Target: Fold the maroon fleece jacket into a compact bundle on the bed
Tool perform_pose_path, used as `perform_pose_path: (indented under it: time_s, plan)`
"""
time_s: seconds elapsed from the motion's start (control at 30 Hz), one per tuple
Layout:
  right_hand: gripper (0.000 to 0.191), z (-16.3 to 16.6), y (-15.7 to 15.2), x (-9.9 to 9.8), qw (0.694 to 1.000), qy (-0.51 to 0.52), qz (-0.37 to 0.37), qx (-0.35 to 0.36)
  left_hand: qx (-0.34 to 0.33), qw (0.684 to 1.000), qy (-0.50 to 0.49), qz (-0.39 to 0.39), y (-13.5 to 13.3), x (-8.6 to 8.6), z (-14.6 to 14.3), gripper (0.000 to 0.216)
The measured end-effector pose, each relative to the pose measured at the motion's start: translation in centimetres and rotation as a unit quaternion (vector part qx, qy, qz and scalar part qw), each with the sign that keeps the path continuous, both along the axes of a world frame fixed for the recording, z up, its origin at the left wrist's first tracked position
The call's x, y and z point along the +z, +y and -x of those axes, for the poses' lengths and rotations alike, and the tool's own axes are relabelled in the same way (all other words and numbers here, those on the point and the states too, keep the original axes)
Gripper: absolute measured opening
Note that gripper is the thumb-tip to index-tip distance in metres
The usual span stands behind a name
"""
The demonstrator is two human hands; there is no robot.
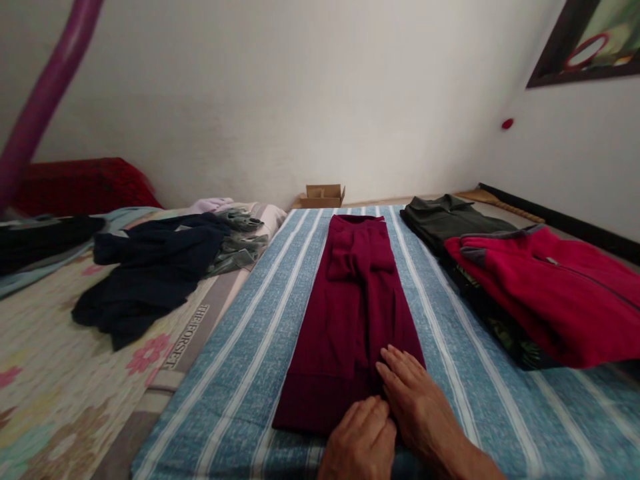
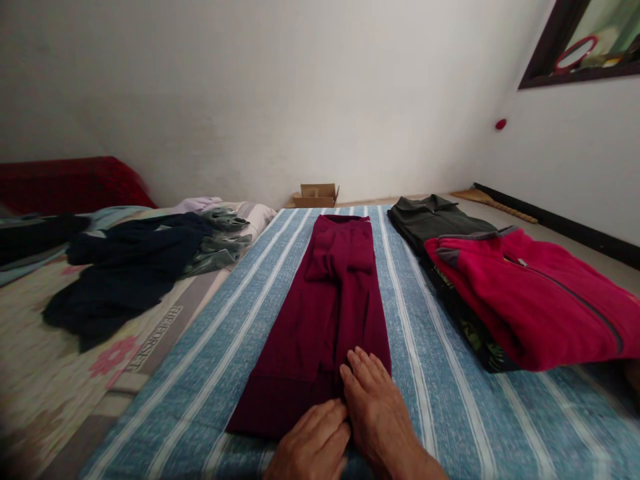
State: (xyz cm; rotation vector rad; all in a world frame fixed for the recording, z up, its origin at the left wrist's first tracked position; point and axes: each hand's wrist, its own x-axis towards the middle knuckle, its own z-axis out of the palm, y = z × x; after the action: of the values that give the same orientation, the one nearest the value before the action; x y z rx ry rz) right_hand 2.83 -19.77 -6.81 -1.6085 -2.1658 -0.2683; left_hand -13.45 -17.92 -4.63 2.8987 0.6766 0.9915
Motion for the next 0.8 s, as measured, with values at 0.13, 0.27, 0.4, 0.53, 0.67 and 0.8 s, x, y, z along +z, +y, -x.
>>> perform_pose_path:
  time_s: [0.13,0.27,0.4,0.53,0.67,0.8]
  plan:
    - [0.044,-0.4,-1.4,-1.2,0.998,-0.017,-0.047,0.036,-0.035,0.999,0.025,0.030,0.4,-0.1,0.8,0.021]
    - [0.045,-0.4,-1.8,-1.5,0.995,-0.042,-0.078,0.043,-0.069,0.983,0.123,0.117,2.3,3.1,0.8,0.012]
    - [0.040,0.1,-1.4,-1.0,0.993,-0.034,-0.108,0.019,-0.003,0.964,0.229,0.133,7.3,8.1,-1.8,0.017]
    - [0.030,0.4,-0.7,-0.2,0.989,-0.013,-0.148,0.018,0.161,0.933,0.291,0.140,13.5,9.8,-5.7,0.019]
    - [0.027,0.9,0.5,0.9,0.991,0.023,-0.129,-0.002,0.194,0.917,0.306,0.165,17.2,8.3,-8.0,0.020]
    - [0.032,1.6,2.2,1.7,0.996,0.025,-0.078,-0.032,0.202,0.919,0.300,0.160,18.2,7.3,-8.5,0.020]
